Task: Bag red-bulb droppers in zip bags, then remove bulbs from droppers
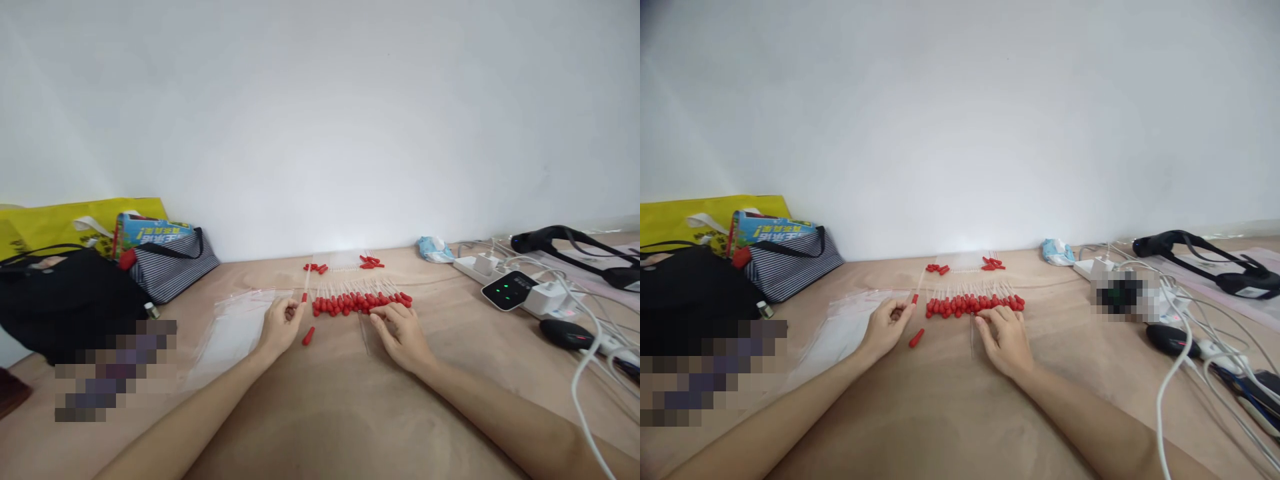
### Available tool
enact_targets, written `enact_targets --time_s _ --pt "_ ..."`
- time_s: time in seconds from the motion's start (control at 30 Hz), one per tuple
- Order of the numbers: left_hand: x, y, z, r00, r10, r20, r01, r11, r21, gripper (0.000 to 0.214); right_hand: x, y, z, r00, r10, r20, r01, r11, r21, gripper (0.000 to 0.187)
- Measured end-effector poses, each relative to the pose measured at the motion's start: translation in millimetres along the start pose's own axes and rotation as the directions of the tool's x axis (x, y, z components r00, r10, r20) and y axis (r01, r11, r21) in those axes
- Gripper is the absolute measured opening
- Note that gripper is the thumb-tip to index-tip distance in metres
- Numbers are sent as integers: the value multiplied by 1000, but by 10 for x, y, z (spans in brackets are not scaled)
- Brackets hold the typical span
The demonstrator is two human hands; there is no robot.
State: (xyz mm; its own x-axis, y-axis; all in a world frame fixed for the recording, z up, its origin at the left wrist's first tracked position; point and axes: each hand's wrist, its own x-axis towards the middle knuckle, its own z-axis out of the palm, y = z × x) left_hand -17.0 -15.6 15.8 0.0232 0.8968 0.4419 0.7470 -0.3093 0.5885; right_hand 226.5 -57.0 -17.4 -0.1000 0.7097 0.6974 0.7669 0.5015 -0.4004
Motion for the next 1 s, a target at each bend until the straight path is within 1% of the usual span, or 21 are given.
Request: enact_targets --time_s 0.03,0.07,0.1,0.17,0.2,0.27,0.37,0.47,0.63,0.77,0.83,0.9,0.93,1.0 --pt "-62 20 -30 997 71 8 -71 997 -12 21 -6 4 -1 999 -17 -28 17 1000 23 22" --pt "-126 42 -56 987 157 27 -157 987 -23 19 -13 7 -7 998 -40 -45 42 998 44 27" --pt "-189 64 -75 967 249 56 -247 968 -33 17 -20 7 -15 996 -71 -47 74 995 61 36" --pt "-305 108 -93 907 400 129 -397 916 -52 14 -33 -2 -41 988 -153 -14 154 986 59 51" --pt "-352 127 -94 880 445 164 -442 895 -58 12 -39 -11 -56 980 -200 15 200 979 41 54" --pt "-421 158 -85 836 504 217 -502 862 -71 9 -44 -37 -81 955 -289 70 289 957 0 53" --pt "-462 168 -65 795 554 247 -555 829 -72 6 -41 -85 -98 917 -379 126 386 922 -33 43" --pt "-466 140 -45 772 590 236 -593 803 -66 6 -35 -128 -90 897 -411 165 421 906 -33 32" --pt "-483 87 -12 743 640 195 -647 761 -35 6 -35 -175 -58 894 -405 193 415 910 -14 21" --pt "-494 122 -15 746 643 173 -649 760 -26 6 -37 -182 -44 890 -405 209 409 912 26 17" --pt "-489 163 -20 746 641 182 -646 762 -36 12 -38 -183 -36 889 -415 193 415 909 45 16" --pt "-480 201 -14 724 659 204 -666 745 -44 22 -37 -191 -30 885 -431 176 428 902 57 16" --pt "-474 214 -6 708 675 209 -682 730 -48 23 -37 -198 -28 882 -438 172 435 899 61 16" --pt "-463 224 16 684 701 201 -707 705 -57 19 -36 -216 -27 877 -444 182 441 896 60 17"
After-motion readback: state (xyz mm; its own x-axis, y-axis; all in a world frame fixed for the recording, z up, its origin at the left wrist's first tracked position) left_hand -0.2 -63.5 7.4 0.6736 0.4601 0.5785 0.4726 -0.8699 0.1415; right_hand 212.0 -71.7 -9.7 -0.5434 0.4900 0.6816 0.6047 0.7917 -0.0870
